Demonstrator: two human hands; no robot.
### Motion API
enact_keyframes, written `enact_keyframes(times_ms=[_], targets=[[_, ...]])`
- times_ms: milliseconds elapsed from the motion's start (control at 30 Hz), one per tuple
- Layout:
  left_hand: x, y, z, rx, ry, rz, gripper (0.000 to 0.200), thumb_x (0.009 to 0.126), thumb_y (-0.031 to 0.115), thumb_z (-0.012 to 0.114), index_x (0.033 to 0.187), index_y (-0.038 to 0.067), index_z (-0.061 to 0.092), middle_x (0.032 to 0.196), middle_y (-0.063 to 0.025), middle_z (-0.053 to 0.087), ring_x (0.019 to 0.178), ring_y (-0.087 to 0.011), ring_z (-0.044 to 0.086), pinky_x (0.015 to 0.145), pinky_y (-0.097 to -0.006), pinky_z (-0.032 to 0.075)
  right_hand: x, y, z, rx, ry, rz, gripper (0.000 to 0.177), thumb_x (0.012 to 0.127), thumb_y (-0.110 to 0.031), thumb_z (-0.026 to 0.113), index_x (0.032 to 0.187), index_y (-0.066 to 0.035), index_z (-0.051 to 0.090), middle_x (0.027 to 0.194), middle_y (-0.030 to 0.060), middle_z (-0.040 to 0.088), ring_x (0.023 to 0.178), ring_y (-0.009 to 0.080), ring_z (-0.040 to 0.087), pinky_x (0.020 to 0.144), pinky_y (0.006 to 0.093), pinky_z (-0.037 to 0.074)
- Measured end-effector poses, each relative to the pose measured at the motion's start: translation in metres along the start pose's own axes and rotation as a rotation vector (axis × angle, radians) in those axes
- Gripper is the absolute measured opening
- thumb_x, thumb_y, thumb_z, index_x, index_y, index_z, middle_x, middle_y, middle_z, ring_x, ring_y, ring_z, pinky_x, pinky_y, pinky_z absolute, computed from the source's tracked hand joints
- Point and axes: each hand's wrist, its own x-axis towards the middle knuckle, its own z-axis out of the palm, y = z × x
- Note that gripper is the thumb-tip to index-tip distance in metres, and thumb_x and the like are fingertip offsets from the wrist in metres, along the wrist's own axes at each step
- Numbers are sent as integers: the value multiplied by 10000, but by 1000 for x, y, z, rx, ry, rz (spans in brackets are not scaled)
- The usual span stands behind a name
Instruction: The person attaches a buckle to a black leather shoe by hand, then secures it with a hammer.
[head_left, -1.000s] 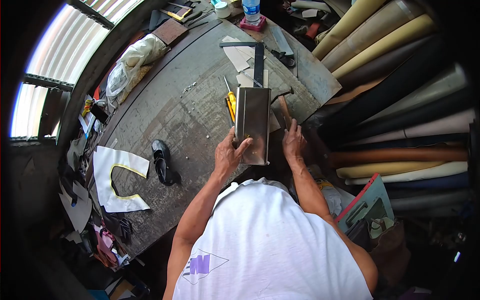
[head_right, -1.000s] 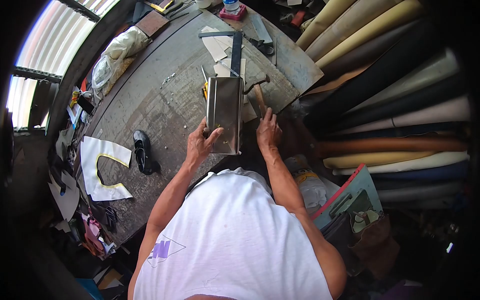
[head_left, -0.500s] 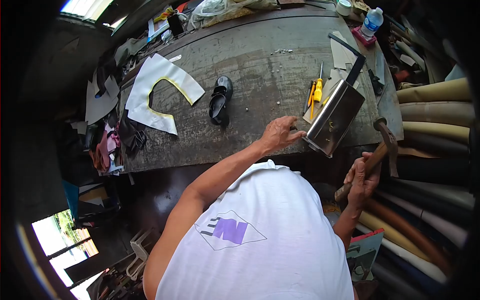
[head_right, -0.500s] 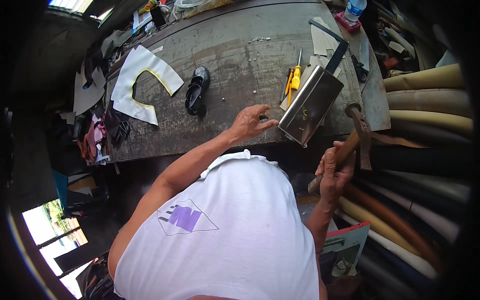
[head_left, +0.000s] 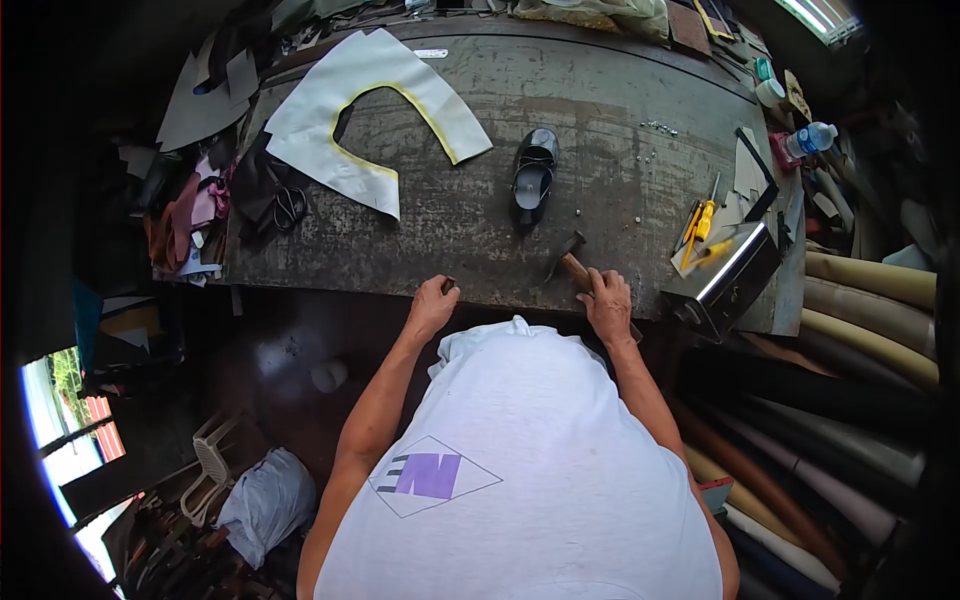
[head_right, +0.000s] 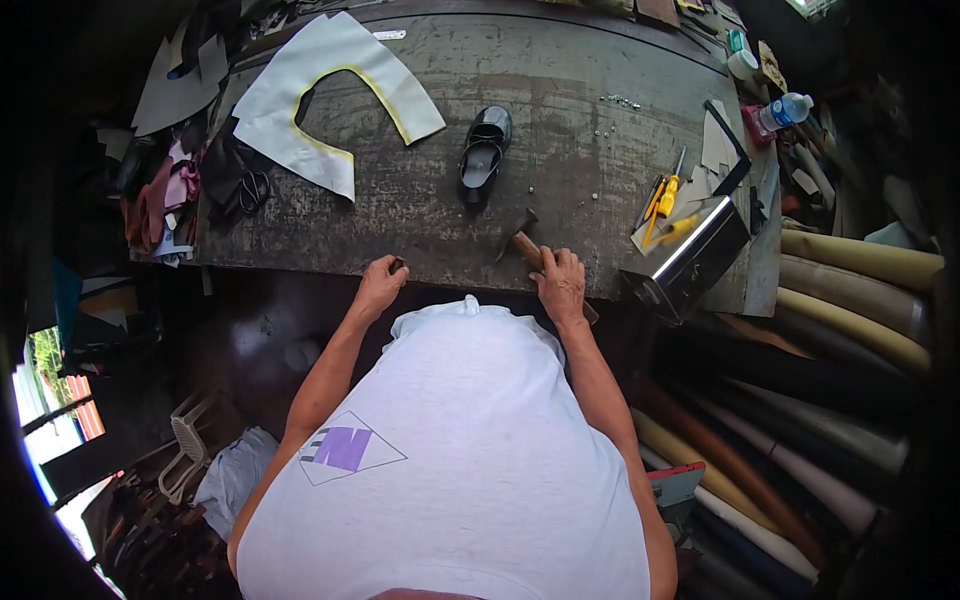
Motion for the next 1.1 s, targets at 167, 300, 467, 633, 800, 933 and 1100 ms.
enact_keyframes(times_ms=[167,300,467,633,800,933,1100], targets=[[3,-41,-60,-128,-54,-103,241,919,200,619,884,-39,628,709,-55,611,671,-159,572,636,-352,457,57,-68,-16,91,220,-35,356,890,-216,728,1188,-42,644,1198,168,566,1098,354,563,945,459,468],[-2,-50,-87,-94,-60,-48,231,939,201,611,916,-27,640,722,-37,615,666,-128,565,620,-319,447,112,-147,-4,61,242,50,285,925,-212,686,1128,-18,636,1169,176,583,1051,377,616,841,481,520],[-3,-57,-96,-177,-27,-6,236,943,210,619,944,-23,654,728,-37,622,664,-112,555,610,-313,434,135,-139,25,62,36,114,161,963,-167,620,1005,-14,596,1048,180,604,909,417,648,746,506,526],[-14,-53,-112,-348,9,-80,224,954,226,647,947,4,682,741,-25,636,571,-63,495,511,-265,383,137,-157,-62,395,-31,-58,137,952,-129,608,943,7,594,831,132,573,692,300,592,620,408,458],[-23,-51,-130,-979,-68,-176,472,974,447,638,1165,16,646,866,-33,690,476,-32,420,414,-202,316,140,-189,-103,914,-462,65,157,901,-168,604,846,-27,562,667,-20,420,635,71,410,553,276,318],[-24,-61,-157,-1428,-1,-75,573,891,625,669,1094,89,684,821,-7,683,486,-46,436,420,-224,306,150,-237,-66,1113,-705,-50,186,868,-226,597,798,-65,537,668,-70,375,623,45,349,538,261,249],[-39,-130,-197,-1548,123,-92,475,822,648,726,923,191,647,755,61,633,498,-59,454,438,-226,295,145,-313,17,1097,-1056,-169,215,849,-289,603,786,-107,509,700,-68,381,640,44,351,572,243,279]])
